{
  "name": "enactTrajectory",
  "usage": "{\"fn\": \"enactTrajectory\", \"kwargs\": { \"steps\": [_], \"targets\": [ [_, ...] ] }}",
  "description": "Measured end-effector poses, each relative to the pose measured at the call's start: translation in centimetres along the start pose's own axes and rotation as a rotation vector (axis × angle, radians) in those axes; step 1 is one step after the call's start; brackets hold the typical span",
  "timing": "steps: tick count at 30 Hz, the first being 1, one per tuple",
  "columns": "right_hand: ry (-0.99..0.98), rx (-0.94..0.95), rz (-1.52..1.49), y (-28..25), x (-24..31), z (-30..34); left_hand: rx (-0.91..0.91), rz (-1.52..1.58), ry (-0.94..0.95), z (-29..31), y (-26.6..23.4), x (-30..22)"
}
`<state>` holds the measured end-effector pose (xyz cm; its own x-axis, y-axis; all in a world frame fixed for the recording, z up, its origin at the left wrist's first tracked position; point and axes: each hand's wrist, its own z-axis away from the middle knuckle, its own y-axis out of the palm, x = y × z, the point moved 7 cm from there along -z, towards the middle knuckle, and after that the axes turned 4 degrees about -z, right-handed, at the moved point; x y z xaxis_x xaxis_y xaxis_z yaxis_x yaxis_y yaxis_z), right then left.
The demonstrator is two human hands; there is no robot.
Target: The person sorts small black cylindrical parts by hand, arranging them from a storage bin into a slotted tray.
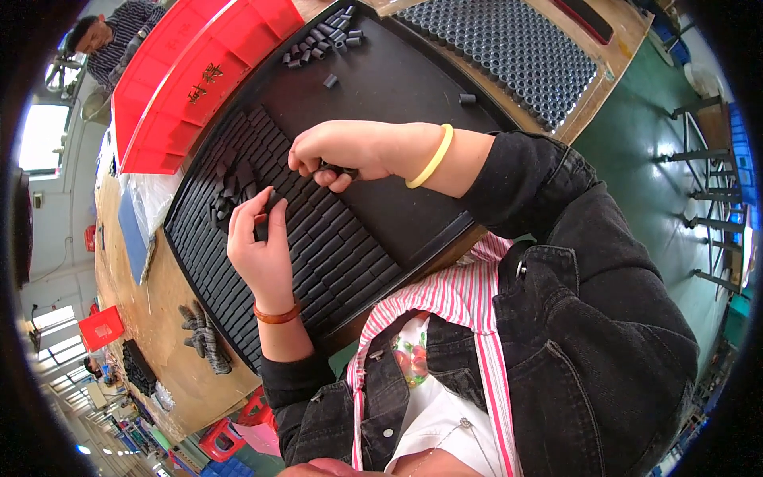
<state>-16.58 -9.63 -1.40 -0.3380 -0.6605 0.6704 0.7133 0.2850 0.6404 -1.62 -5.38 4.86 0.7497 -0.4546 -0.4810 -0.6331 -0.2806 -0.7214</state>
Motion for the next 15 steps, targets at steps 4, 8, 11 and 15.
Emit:
{"fn": "enactTrajectory", "kwargs": {
  "steps": [4, 8, 11, 15],
  "targets": [
    [0.014, -0.016, 0.062, 0.3, -0.3, 0.0, 0.049, 0.221, -0.234, 0.2, 0.8, 1.2],
    [-0.054, -0.043, 0.174, 0.3, 0.1, -0.1, 0.055, 0.331, -0.31, 0.6, 0.9, 2.1],
    [-0.139, -0.031, 0.244, -0.2, 0.8, -0.3, 0.057, 0.398, -0.346, 1.0, 1.3, 3.0],
    [-0.262, -0.016, 0.309, 0.8, 1.3, -0.1, 0.088, 0.406, -0.348, 1.1, 1.7, 2.9]
  ]
}}
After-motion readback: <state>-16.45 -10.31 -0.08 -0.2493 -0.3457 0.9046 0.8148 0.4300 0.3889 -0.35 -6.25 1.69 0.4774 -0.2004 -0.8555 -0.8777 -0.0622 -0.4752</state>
